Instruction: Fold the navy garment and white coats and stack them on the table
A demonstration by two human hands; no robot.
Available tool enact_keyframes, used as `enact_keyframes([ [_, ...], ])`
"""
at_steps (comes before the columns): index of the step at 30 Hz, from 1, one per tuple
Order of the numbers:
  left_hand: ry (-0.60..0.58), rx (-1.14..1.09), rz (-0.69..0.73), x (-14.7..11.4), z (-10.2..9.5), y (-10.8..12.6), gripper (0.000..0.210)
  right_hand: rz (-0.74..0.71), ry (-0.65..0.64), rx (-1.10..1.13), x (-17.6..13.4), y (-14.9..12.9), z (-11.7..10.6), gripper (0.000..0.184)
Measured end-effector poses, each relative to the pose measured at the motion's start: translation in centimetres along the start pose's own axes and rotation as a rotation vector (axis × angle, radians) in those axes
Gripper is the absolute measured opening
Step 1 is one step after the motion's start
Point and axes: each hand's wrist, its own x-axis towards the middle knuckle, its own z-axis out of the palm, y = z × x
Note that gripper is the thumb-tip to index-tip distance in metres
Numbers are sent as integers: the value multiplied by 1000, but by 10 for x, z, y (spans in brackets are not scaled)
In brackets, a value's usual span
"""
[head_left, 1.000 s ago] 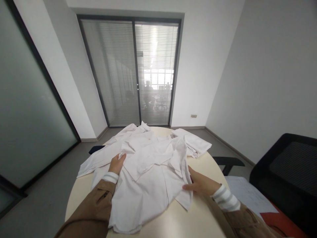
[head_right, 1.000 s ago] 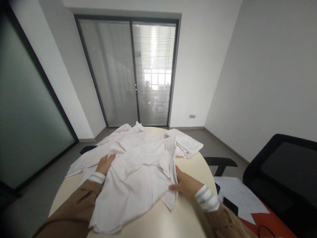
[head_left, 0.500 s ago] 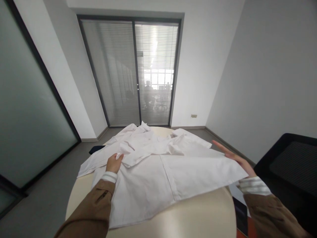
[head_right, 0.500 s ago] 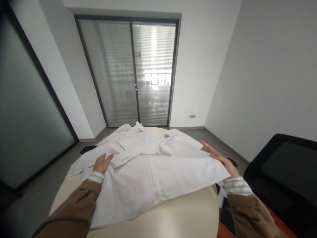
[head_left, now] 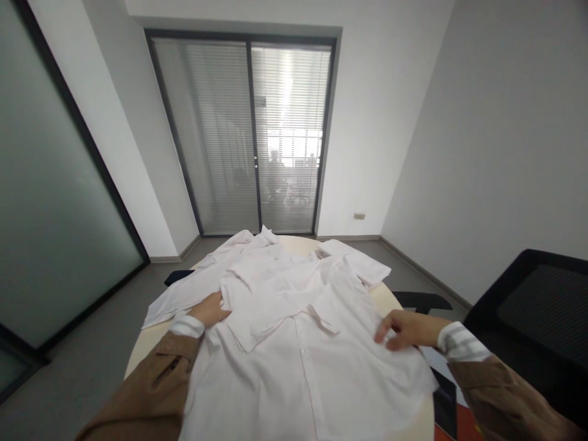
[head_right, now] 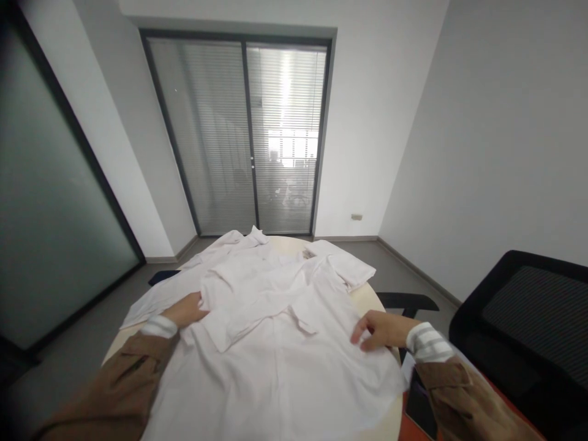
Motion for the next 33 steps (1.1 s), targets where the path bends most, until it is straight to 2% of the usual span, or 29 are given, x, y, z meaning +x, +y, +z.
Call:
enact_keyframes([
  [2,-212,-17,27,-7,-17,-4,40,62,-231,-19,-8,-11,5,38],
  [3,-288,-20,-20,-10,-25,-8,42,71,-311,-7,-12,-14,6,42],
  [4,-341,-18,-95,-11,-33,-11,45,64,-360,14,-15,-16,5,46],
  [6,-423,-28,-216,-9,-47,-16,52,2,-352,71,-17,-16,0,54],
  [8,-422,-58,-246,0,-55,-18,61,-103,-228,124,-11,-14,-10,62],
  [9,-369,-70,-251,6,-56,-18,68,-159,-123,141,-6,-13,-15,65],
  [12,-22,-69,-289,32,-51,-12,81,-288,294,123,17,-22,-27,67],
  [14,160,-87,-210,48,-40,-6,78,-377,581,17,34,-35,-30,63],
  [15,184,-104,-146,55,-34,-2,74,-423,688,-68,41,-43,-29,62],
  [17,152,-119,-42,64,-20,4,67,-477,789,-264,53,-56,-27,63],
  [20,59,-59,35,67,-2,8,44,-444,691,-427,64,-65,-21,53],
  [22,-6,0,31,66,4,6,25,-396,553,-394,66,-63,-16,41],
  [23,-46,31,7,65,5,4,22,-375,462,-361,66,-61,-13,37],
  [26,-123,122,-77,67,3,-3,39,-267,134,-247,66,-50,-3,25],
  [28,-102,171,-118,73,0,-7,45,-196,-15,-179,66,-44,1,22],
  [30,-40,213,-145,82,-1,-8,40,-192,-18,-135,69,-41,0,35],
  [33,51,247,-135,97,5,-6,35,-189,188,-99,81,-44,-8,47],
])
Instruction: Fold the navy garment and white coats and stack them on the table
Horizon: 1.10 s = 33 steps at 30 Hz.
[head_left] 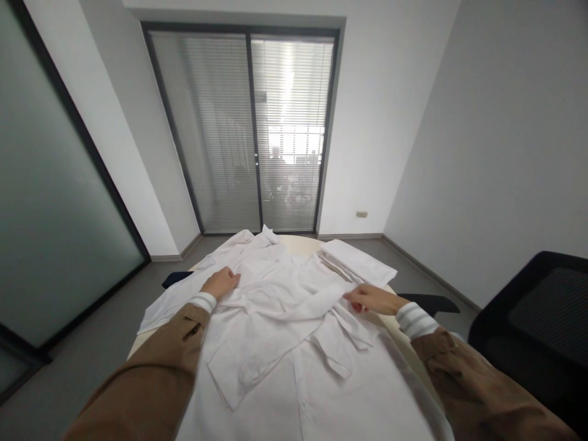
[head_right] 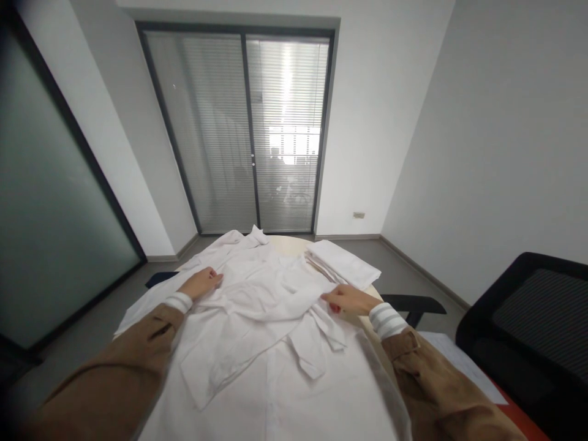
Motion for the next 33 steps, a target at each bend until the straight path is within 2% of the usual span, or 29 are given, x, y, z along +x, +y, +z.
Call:
enact_keyframes([
  [3,48,-15,42,13,10,8,42,65,282,-101,20,-4,-4,33],
  [5,65,-32,68,20,17,12,48,20,390,-204,33,-7,-5,21],
  [7,84,-59,100,26,23,13,53,-89,372,-251,45,-10,-5,27],
  [9,101,-97,141,31,27,15,52,-193,239,-218,56,-12,-7,30],
  [11,106,-146,185,35,29,16,44,-199,115,-122,67,-12,-10,30],
  [13,110,-200,225,38,31,19,34,-128,70,-34,80,-12,-13,35],
  [16,129,-287,272,42,32,23,31,-54,134,-34,102,-11,-11,45],
  [18,121,-339,298,43,33,25,34,-16,180,-85,114,-10,-5,39],
  [20,79,-379,325,44,33,25,37,34,192,-164,124,-10,3,30],
  [23,-7,-417,371,45,35,25,41,78,194,-257,135,-12,13,28],
  [27,-67,-424,482,42,30,28,40,100,271,-278,146,-20,13,23],
  [30,49,-371,513,42,19,31,19,99,381,-301,155,-29,3,28],
  [33,221,-358,456,48,5,32,17,43,537,-324,163,-39,-13,31],
])
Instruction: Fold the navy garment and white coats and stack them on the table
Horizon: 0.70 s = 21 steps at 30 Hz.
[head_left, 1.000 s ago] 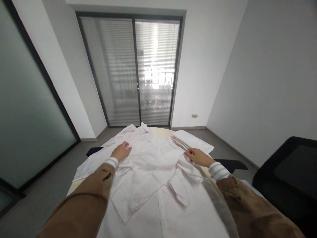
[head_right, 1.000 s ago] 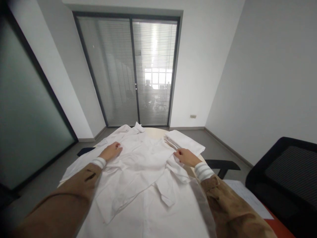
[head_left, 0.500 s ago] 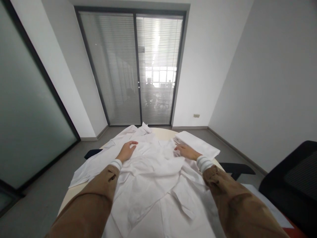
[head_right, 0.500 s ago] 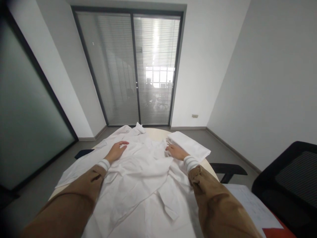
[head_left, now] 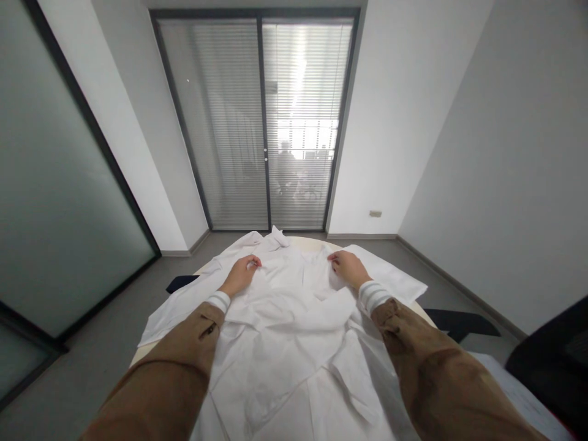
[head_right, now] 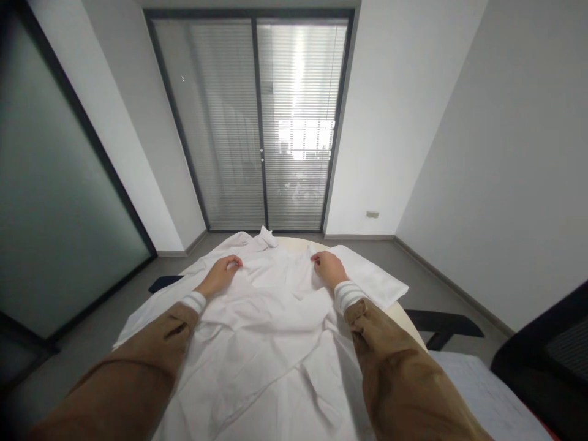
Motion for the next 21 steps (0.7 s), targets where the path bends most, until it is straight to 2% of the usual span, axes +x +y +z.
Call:
enact_keyframes([
  [4,190,62,-87,17,-15,-7,25,-143,158,66,22,-8,-8,39],
  [7,238,101,-162,24,-18,-16,31,-258,89,81,30,-13,2,57],
  [9,200,119,-230,22,-16,-22,29,-280,-57,36,29,-16,13,68],
  [12,72,136,-346,14,-10,-32,27,-321,-224,-59,19,-18,26,58],
  [15,-38,137,-393,5,-10,-39,32,-369,-202,-116,11,-19,22,47],
  [17,-61,136,-374,2,-12,-41,37,-298,-100,-165,10,-18,11,45],
  [19,-52,136,-338,3,-15,-41,39,-138,11,-236,10,-15,-1,44],
  [21,-39,133,-305,4,-17,-41,38,38,57,-285,10,-11,-10,43],
])
